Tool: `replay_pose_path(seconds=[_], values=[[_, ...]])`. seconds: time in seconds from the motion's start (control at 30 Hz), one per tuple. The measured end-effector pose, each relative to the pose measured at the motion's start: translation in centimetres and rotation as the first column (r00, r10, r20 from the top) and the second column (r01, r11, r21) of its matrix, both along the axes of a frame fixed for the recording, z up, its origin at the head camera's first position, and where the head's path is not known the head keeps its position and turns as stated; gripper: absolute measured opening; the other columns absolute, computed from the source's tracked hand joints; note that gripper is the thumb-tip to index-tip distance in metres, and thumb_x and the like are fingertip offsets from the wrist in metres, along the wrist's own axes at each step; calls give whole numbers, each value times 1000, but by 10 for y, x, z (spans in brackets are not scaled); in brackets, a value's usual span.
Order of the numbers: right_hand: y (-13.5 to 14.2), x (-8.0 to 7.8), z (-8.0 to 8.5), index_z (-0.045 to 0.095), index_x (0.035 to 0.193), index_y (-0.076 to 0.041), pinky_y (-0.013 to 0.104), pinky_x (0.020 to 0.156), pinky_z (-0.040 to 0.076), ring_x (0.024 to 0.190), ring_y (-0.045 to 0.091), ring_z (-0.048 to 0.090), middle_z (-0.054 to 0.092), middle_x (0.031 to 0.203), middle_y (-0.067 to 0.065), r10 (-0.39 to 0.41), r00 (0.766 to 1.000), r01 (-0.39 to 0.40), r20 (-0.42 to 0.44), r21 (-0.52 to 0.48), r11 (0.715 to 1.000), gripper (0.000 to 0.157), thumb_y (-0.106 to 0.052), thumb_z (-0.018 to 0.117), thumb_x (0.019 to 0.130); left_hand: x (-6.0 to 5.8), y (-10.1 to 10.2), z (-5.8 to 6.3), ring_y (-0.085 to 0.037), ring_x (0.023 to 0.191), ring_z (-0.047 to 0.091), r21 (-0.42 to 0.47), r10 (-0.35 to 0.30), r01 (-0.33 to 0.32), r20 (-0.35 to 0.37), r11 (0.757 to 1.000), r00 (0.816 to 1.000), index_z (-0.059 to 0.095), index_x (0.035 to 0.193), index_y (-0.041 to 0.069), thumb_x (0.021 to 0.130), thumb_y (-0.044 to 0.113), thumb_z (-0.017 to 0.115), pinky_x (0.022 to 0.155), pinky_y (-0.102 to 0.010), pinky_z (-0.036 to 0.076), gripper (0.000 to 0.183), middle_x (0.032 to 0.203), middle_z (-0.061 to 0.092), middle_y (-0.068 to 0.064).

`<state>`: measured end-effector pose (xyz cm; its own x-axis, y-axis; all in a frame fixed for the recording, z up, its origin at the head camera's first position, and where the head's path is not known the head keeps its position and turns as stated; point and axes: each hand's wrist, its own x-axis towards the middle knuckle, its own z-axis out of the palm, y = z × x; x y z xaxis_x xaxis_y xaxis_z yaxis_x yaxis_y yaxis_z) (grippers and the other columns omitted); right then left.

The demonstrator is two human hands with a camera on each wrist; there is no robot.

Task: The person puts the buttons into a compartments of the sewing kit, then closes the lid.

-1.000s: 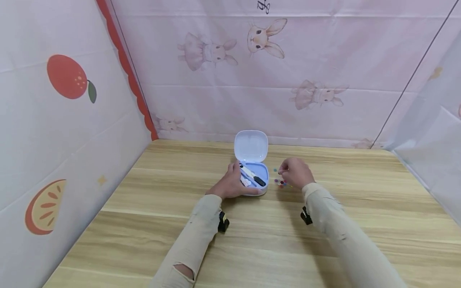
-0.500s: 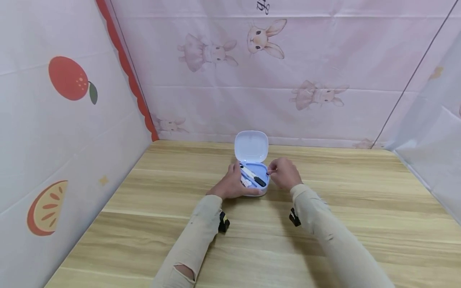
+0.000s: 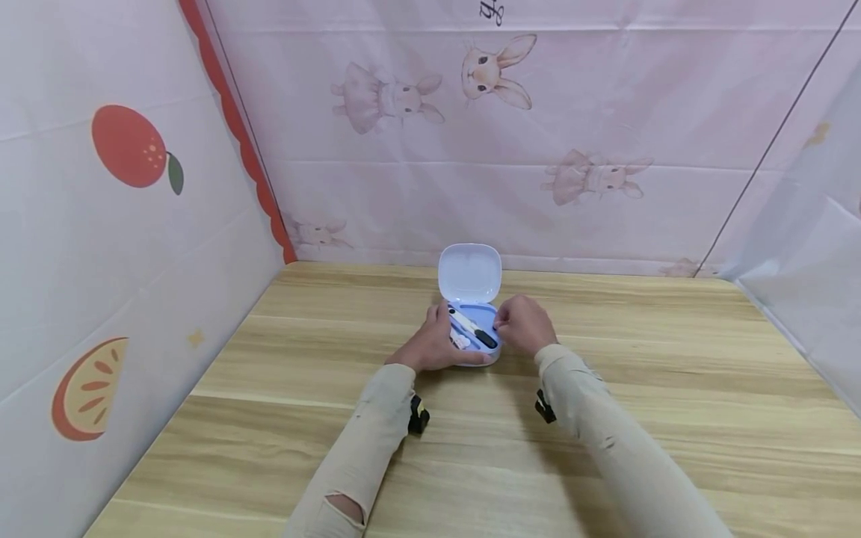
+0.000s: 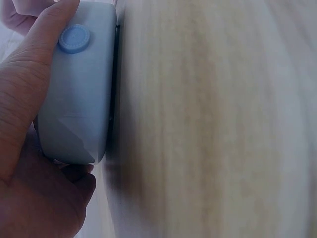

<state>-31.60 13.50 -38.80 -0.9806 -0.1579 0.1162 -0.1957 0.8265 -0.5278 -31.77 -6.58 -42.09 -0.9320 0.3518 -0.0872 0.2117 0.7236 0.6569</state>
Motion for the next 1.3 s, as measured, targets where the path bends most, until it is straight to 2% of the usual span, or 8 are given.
replay_pose_path(seconds=[0.4, 0.83, 1.13, 1.3], values=[[-4, -2, 1, 73, 71, -9, 42, 78, 46, 80, 25, 57, 67, 79, 4, -32, 999, 33, -13, 73, 997, 12, -4, 74, 83, -1, 1, -1, -27, 129, 40, -3, -2, 2, 0, 1000, 1000, -5, 163, 13, 69, 70, 82, 109, -43, 39, 140, 156, 19, -13], [-7, -1, 6, 76, 72, -10, 46, 79, 48, 81, 26, 58, 69, 82, 4, -21, 999, 26, -41, 124, 992, 10, -3, 74, 80, 0, 0, 1, -28, 128, 41, 6, 3, -3, -7, 1000, 1000, -4, 163, 13, 69, 68, 83, 108, -43, 39, 139, 155, 20, -13], [-7, 0, 5, 77, 73, -11, 46, 79, 48, 80, 25, 59, 70, 80, 2, -26, 999, 30, -37, 121, 992, 11, -4, 75, 81, 1, 0, 2, -28, 128, 40, 12, -3, 3, -23, 1000, 1000, -5, 163, 13, 69, 67, 84, 107, -43, 40, 140, 154, 21, -13], [-5, 1, 5, 78, 74, -10, 44, 79, 48, 81, 25, 59, 71, 83, 3, -11, 1000, 13, -23, 88, 996, 12, -1, 74, 81, 1, 1, 2, -28, 126, 42, 10, -4, 4, -18, 1000, 1000, -4, 163, 12, 69, 66, 84, 106, -43, 41, 139, 153, 22, -14]])
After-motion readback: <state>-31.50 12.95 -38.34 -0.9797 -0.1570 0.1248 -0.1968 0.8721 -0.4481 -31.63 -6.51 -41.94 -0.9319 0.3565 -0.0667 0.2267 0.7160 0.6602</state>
